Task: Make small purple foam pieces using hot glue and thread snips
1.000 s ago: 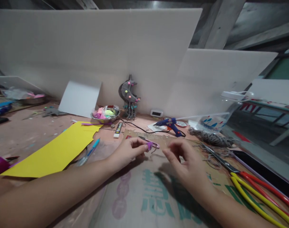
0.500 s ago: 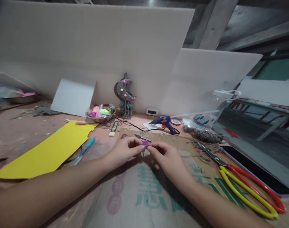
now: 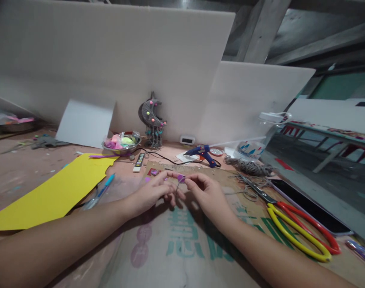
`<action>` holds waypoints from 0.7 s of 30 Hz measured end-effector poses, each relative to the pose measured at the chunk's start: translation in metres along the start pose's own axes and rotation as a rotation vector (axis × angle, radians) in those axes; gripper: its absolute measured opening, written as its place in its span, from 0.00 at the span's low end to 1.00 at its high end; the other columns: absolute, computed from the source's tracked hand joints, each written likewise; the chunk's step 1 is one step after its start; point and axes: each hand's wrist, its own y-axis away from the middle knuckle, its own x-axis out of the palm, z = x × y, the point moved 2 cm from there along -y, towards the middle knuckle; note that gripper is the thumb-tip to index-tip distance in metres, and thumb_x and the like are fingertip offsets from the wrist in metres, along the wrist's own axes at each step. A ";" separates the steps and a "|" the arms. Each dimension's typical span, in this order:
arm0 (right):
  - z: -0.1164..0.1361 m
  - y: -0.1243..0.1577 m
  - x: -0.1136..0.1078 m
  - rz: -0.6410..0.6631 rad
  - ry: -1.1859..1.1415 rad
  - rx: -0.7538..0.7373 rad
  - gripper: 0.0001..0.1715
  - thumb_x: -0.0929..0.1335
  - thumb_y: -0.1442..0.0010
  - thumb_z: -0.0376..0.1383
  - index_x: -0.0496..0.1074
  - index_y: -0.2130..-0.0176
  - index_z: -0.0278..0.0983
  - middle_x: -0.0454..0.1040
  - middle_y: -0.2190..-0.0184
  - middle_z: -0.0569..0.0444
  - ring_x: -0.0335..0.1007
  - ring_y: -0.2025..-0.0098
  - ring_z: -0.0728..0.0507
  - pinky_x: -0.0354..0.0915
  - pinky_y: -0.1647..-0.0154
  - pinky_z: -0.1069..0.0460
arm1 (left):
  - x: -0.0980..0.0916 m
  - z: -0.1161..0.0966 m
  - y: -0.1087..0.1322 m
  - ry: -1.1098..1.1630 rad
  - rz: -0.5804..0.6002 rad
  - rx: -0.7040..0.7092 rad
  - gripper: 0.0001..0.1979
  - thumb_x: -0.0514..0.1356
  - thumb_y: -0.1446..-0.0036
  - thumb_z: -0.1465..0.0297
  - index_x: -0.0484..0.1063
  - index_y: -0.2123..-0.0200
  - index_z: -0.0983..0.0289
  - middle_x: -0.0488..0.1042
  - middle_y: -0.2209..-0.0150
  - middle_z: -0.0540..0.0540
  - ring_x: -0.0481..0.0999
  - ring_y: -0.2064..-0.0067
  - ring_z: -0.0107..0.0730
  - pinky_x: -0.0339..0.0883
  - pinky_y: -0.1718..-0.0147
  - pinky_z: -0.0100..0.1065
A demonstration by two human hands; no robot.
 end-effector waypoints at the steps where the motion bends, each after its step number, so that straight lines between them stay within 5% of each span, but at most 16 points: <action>1: -0.003 -0.001 -0.001 0.004 0.000 -0.011 0.12 0.64 0.44 0.43 0.71 0.68 0.37 0.72 0.75 0.56 0.66 0.75 0.48 0.62 0.74 0.54 | 0.000 0.001 0.000 -0.047 0.015 0.016 0.17 0.54 0.49 0.73 0.59 0.54 0.66 0.71 0.76 0.49 0.68 0.77 0.25 0.60 0.75 0.27; 9: -0.003 0.001 -0.003 0.082 0.092 -0.042 0.14 0.62 0.42 0.44 0.69 0.69 0.37 0.68 0.77 0.57 0.64 0.74 0.47 0.61 0.73 0.53 | -0.008 0.002 0.002 -0.435 -0.304 0.224 0.09 0.58 0.48 0.69 0.71 0.63 0.65 0.74 0.64 0.54 0.72 0.62 0.32 0.64 0.62 0.31; 21: 0.003 0.006 0.001 0.149 0.162 -0.052 0.14 0.61 0.42 0.44 0.68 0.70 0.37 0.71 0.74 0.54 0.66 0.71 0.46 0.62 0.69 0.53 | -0.007 -0.001 0.005 -0.553 -0.311 0.293 0.07 0.56 0.46 0.68 0.72 0.68 0.65 0.75 0.68 0.51 0.72 0.65 0.31 0.64 0.65 0.30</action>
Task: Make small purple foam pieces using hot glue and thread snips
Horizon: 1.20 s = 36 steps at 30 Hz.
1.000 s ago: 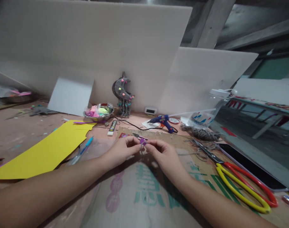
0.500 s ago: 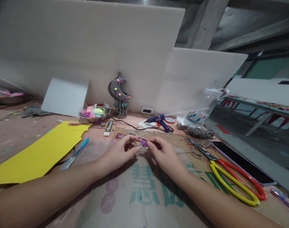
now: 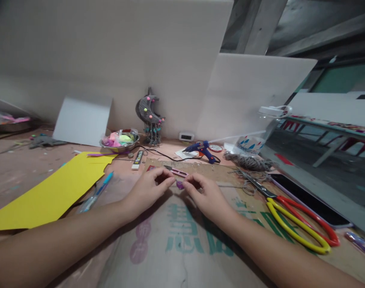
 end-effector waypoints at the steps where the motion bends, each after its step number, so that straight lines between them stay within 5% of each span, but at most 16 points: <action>1: -0.001 0.000 0.001 0.007 -0.002 0.003 0.14 0.61 0.42 0.44 0.68 0.70 0.37 0.71 0.74 0.54 0.66 0.71 0.46 0.62 0.69 0.53 | 0.000 0.000 0.000 0.002 -0.001 -0.003 0.07 0.57 0.46 0.68 0.72 0.68 0.65 0.75 0.68 0.51 0.72 0.65 0.30 0.64 0.65 0.30; 21: -0.003 0.001 0.002 0.052 -0.006 -0.055 0.14 0.62 0.42 0.43 0.67 0.72 0.37 0.69 0.76 0.56 0.64 0.72 0.47 0.61 0.70 0.54 | -0.002 -0.002 0.000 0.046 0.009 0.090 0.09 0.58 0.47 0.75 0.76 0.63 0.62 0.78 0.61 0.51 0.75 0.58 0.30 0.66 0.56 0.30; 36: -0.001 0.003 0.003 0.085 -0.019 -0.029 0.15 0.62 0.42 0.43 0.68 0.73 0.37 0.71 0.76 0.56 0.64 0.74 0.48 0.60 0.72 0.54 | -0.002 0.001 -0.001 -0.033 -0.014 0.018 0.06 0.59 0.47 0.68 0.74 0.68 0.63 0.76 0.68 0.51 0.74 0.66 0.29 0.65 0.66 0.29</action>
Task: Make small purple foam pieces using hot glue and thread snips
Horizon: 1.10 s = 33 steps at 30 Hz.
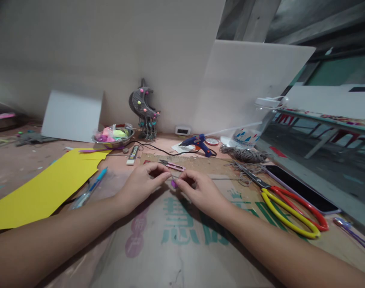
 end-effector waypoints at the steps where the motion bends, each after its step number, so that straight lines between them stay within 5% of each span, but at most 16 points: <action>1: 0.000 0.000 0.000 -0.002 -0.008 0.003 0.15 0.62 0.42 0.43 0.68 0.73 0.37 0.71 0.76 0.56 0.65 0.74 0.48 0.60 0.72 0.55 | 0.000 0.001 0.000 -0.010 0.002 -0.005 0.06 0.58 0.47 0.68 0.74 0.68 0.63 0.76 0.69 0.51 0.73 0.67 0.29 0.65 0.66 0.29; 26: 0.006 0.001 -0.006 -0.094 0.007 -0.028 0.13 0.62 0.42 0.41 0.68 0.73 0.36 0.70 0.76 0.56 0.64 0.73 0.48 0.61 0.71 0.54 | 0.007 -0.006 0.006 -0.011 0.135 -0.028 0.08 0.57 0.47 0.67 0.74 0.71 0.65 0.76 0.71 0.51 0.73 0.69 0.29 0.64 0.69 0.29; 33: 0.005 0.002 -0.006 -0.089 0.019 -0.036 0.14 0.62 0.42 0.42 0.68 0.72 0.36 0.71 0.75 0.55 0.65 0.72 0.47 0.61 0.70 0.53 | 0.003 -0.002 0.002 -0.056 0.071 0.077 0.13 0.53 0.42 0.65 0.76 0.65 0.63 0.75 0.63 0.55 0.71 0.57 0.33 0.63 0.57 0.33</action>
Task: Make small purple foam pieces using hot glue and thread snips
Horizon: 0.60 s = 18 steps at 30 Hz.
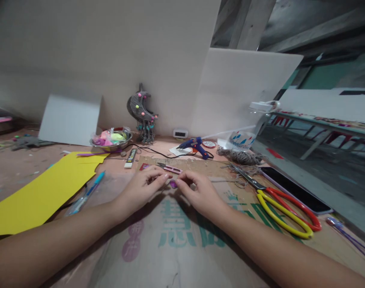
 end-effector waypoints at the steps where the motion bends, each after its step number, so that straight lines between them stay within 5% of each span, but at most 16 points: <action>1: 0.000 0.000 0.000 0.005 0.002 0.000 0.14 0.62 0.42 0.42 0.69 0.72 0.36 0.71 0.75 0.55 0.65 0.72 0.47 0.61 0.70 0.53 | 0.000 0.000 0.000 -0.002 0.000 -0.003 0.12 0.54 0.43 0.65 0.76 0.65 0.63 0.74 0.62 0.55 0.71 0.57 0.34 0.63 0.57 0.33; 12: -0.001 0.001 -0.001 0.021 0.006 -0.053 0.18 0.60 0.39 0.43 0.67 0.74 0.36 0.69 0.77 0.56 0.65 0.73 0.47 0.61 0.71 0.54 | 0.001 -0.004 0.000 -0.045 0.015 -0.005 0.08 0.56 0.46 0.68 0.74 0.72 0.63 0.74 0.68 0.52 0.71 0.60 0.34 0.62 0.59 0.34; 18: 0.001 0.000 0.000 -0.029 -0.030 0.005 0.11 0.64 0.43 0.42 0.71 0.66 0.37 0.75 0.69 0.53 0.70 0.66 0.45 0.64 0.65 0.52 | 0.002 -0.001 0.001 -0.079 0.001 0.036 0.09 0.56 0.45 0.66 0.74 0.70 0.62 0.75 0.67 0.52 0.71 0.59 0.34 0.62 0.59 0.33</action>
